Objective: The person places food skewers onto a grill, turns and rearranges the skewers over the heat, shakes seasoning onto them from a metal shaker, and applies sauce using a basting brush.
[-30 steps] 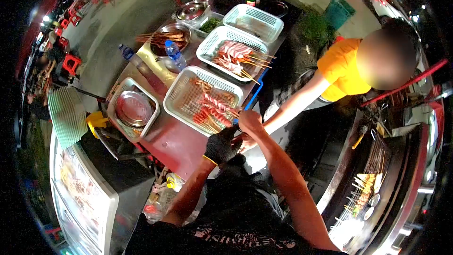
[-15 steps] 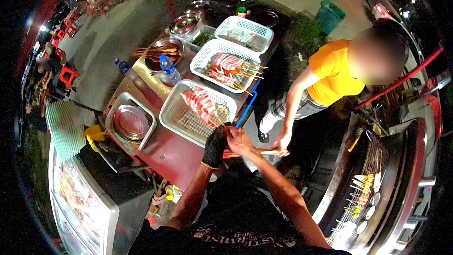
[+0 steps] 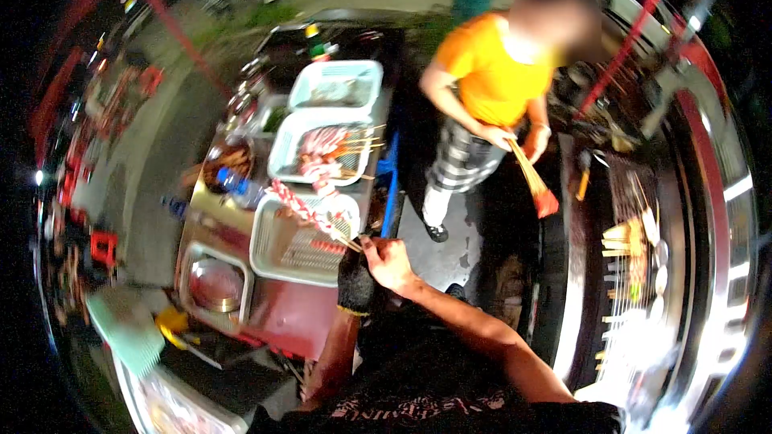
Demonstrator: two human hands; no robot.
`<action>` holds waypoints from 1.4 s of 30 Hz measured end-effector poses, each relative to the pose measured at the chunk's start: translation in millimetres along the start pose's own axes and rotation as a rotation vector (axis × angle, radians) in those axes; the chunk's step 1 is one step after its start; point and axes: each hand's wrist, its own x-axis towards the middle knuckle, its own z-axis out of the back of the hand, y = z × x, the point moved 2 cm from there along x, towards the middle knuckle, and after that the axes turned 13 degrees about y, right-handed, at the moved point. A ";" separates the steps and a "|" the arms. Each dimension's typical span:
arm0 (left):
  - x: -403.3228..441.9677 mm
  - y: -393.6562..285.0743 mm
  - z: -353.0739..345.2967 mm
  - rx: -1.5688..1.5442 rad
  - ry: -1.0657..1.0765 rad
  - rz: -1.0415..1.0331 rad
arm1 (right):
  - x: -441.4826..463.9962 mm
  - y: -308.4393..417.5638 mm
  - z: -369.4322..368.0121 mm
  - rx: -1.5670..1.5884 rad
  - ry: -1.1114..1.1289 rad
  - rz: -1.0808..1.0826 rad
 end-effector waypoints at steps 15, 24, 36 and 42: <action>30.5 -63.5 -93.3 -0.414 0.721 -0.063 | -172.4 -26.5 98.6 0.021 -0.278 -0.144; -66.3 -173.3 -271.9 -0.159 1.833 -0.444 | -397.9 -14.7 108.4 0.759 -1.048 -0.197; -210.0 -224.9 -515.9 0.063 1.808 -0.376 | -692.6 -68.8 137.1 0.175 -2.060 -0.626; -275.6 -276.9 -574.0 -0.295 2.070 0.846 | -722.1 -111.7 169.8 0.373 -2.094 -0.506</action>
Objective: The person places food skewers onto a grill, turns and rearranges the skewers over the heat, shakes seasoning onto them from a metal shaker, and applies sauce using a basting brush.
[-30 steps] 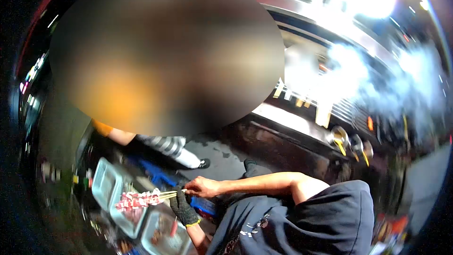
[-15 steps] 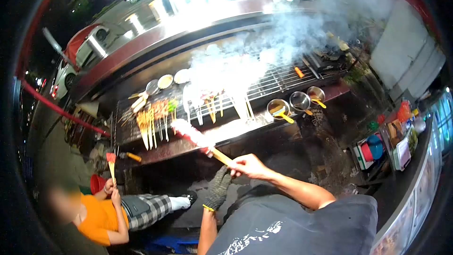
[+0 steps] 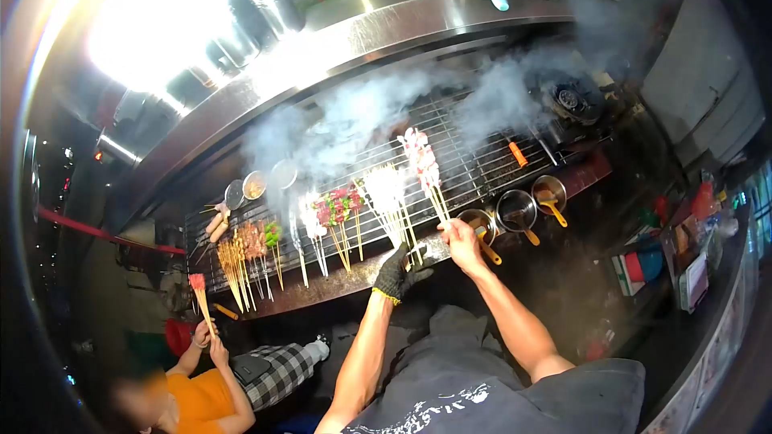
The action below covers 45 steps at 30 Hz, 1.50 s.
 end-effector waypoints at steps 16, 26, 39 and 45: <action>13.2 1.5 23.9 0.049 -0.034 -0.014 | 13.5 -26.5 -41.4 -0.049 0.064 -0.148; 2.6 -1.6 28.5 0.320 -0.053 -0.022 | 7.7 -2.8 -27.7 -0.783 -0.195 0.034; 8.1 -1.9 26.5 0.319 0.067 0.061 | 12.7 -5.9 -29.3 -0.711 -0.183 -0.062; 0.5 -4.8 32.3 0.297 0.091 0.054 | 24.3 -11.7 -18.7 -0.925 -0.103 -0.211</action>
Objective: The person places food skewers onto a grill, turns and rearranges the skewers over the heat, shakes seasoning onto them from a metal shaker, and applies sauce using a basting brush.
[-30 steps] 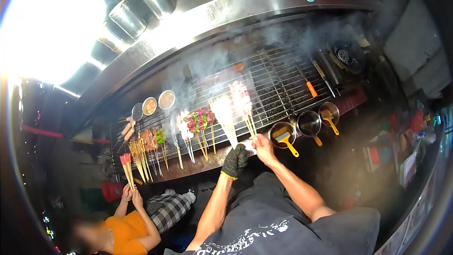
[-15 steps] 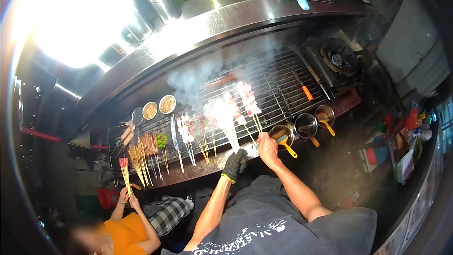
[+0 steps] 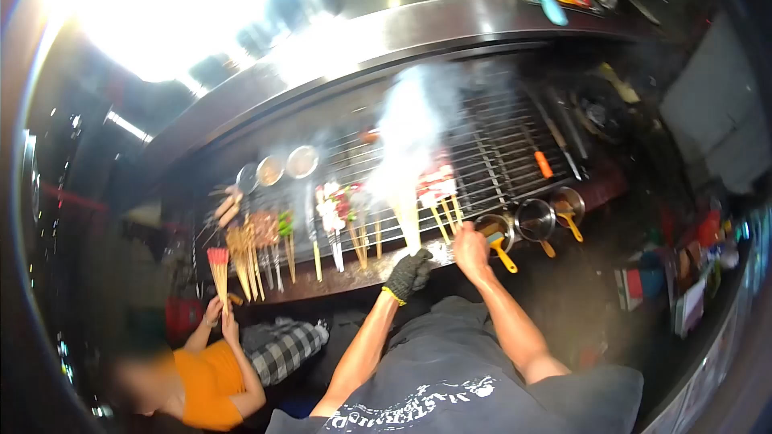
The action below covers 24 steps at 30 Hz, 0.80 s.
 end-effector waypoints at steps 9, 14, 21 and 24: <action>-120.0 -15.0 -13.2 0.999 -0.456 0.020 | -63.4 9.8 46.6 0.036 -0.015 0.190; -205.7 -19.5 54.1 0.725 -1.215 -0.411 | -65.8 58.4 27.0 0.119 0.212 0.379; -304.6 -98.2 128.8 1.285 -1.781 -0.206 | -88.2 152.7 -3.1 0.183 0.377 0.591; -313.5 -120.1 158.9 1.215 -1.722 0.051 | -96.7 177.5 -33.9 0.136 0.366 0.666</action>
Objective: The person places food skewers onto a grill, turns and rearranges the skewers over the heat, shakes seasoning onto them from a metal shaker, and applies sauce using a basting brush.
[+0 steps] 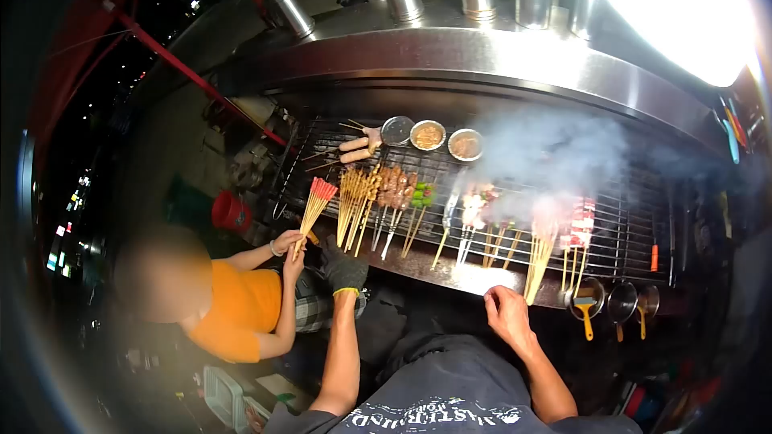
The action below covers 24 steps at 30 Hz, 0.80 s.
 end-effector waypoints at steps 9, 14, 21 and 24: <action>66.1 36.2 -30.6 -0.179 0.382 0.108 | 48.3 87.0 -92.5 -0.056 0.141 -0.083; 85.3 37.6 -16.3 -0.189 0.497 0.138 | 50.7 119.8 -121.8 -0.022 0.118 -0.106; 106.7 57.5 -38.4 0.120 0.234 -0.023 | 69.4 132.6 -122.8 -0.162 0.183 -0.112; 123.7 66.5 -28.1 0.125 0.235 -0.051 | 95.8 155.0 -115.9 -0.206 0.250 -0.051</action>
